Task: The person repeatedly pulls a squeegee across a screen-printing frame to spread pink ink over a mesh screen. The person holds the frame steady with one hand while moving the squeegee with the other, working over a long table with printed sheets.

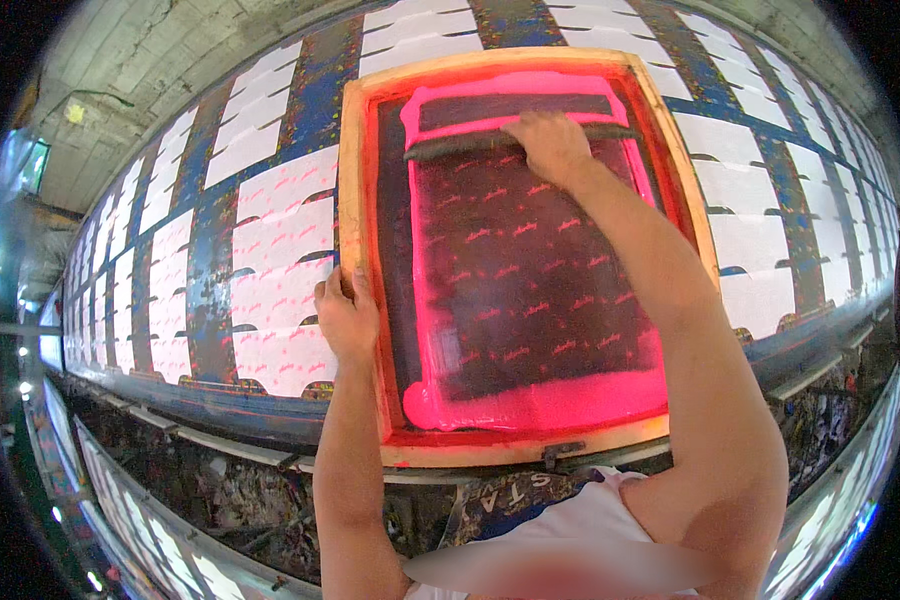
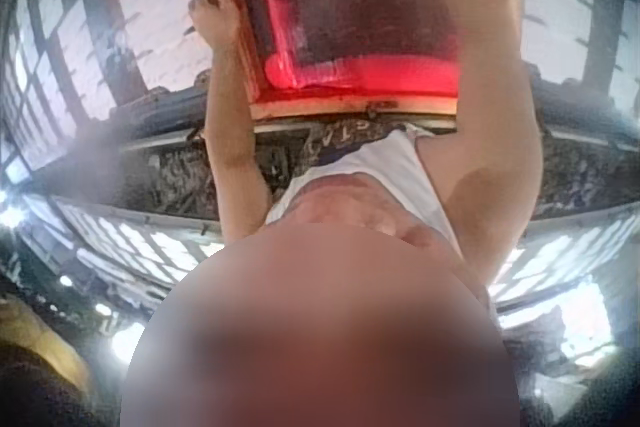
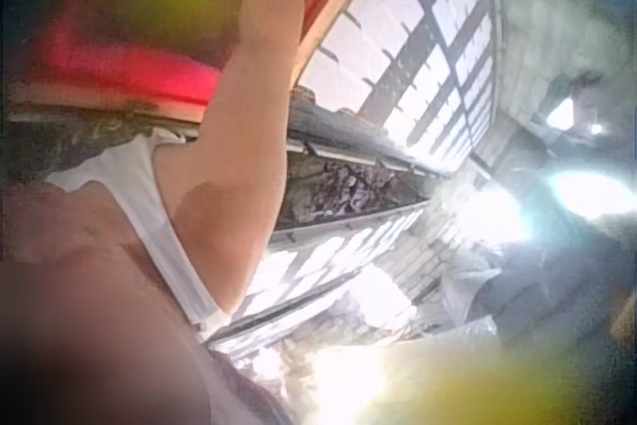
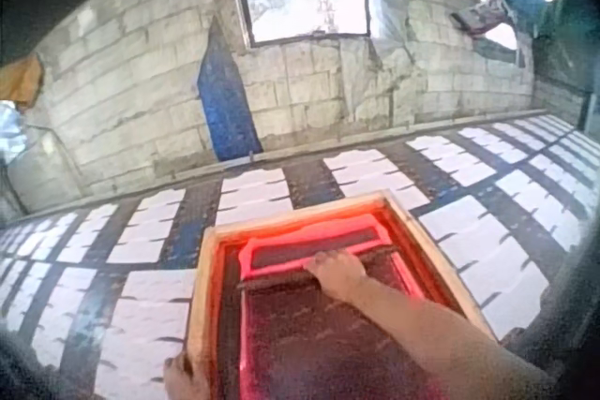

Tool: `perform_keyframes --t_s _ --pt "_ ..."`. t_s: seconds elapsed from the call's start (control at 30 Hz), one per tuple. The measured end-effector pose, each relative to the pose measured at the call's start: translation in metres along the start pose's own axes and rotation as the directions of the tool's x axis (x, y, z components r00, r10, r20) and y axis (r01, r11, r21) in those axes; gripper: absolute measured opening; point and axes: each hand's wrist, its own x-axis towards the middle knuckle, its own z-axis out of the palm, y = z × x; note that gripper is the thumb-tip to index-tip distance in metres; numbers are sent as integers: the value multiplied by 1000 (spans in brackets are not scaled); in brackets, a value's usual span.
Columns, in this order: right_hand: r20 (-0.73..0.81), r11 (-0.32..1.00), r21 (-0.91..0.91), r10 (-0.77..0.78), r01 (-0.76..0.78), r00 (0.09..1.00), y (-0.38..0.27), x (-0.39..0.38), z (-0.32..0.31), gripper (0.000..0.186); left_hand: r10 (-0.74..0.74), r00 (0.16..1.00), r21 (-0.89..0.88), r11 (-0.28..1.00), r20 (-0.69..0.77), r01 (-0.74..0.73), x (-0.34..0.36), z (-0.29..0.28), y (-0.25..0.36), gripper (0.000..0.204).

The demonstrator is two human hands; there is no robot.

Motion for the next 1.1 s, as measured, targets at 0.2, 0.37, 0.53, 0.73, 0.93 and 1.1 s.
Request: perform_keyframes --t_s 0.2,0.37,0.53,0.73,0.93,1.1 --pt "165 998 65 -3 -8 986 54 90 8 36 -7 1000 15 1000 -30 7 -1 -1 5 42" --pt "37 995 68 -72 69 997 72 102 25 42 8 999 13 1000 -33 -8 1 0 4 42" --pt "95 994 86 -83 74 992 75 98 18 39 30 998 47 999 -47 -28 2 1 5 41" --pt "231 991 125 -74 46 970 34 36 -17 35 8 1000 42 999 -15 -7 3 0 4 41" --pt "287 987 143 -115 76 951 -32 -69 -68 38 25 1000 65 998 12 -26 7 3 -3 45" --pt "305 981 192 -89 31 948 -93 -165 -108 41 12 998 89 996 55 -16 5 3 -3 51"
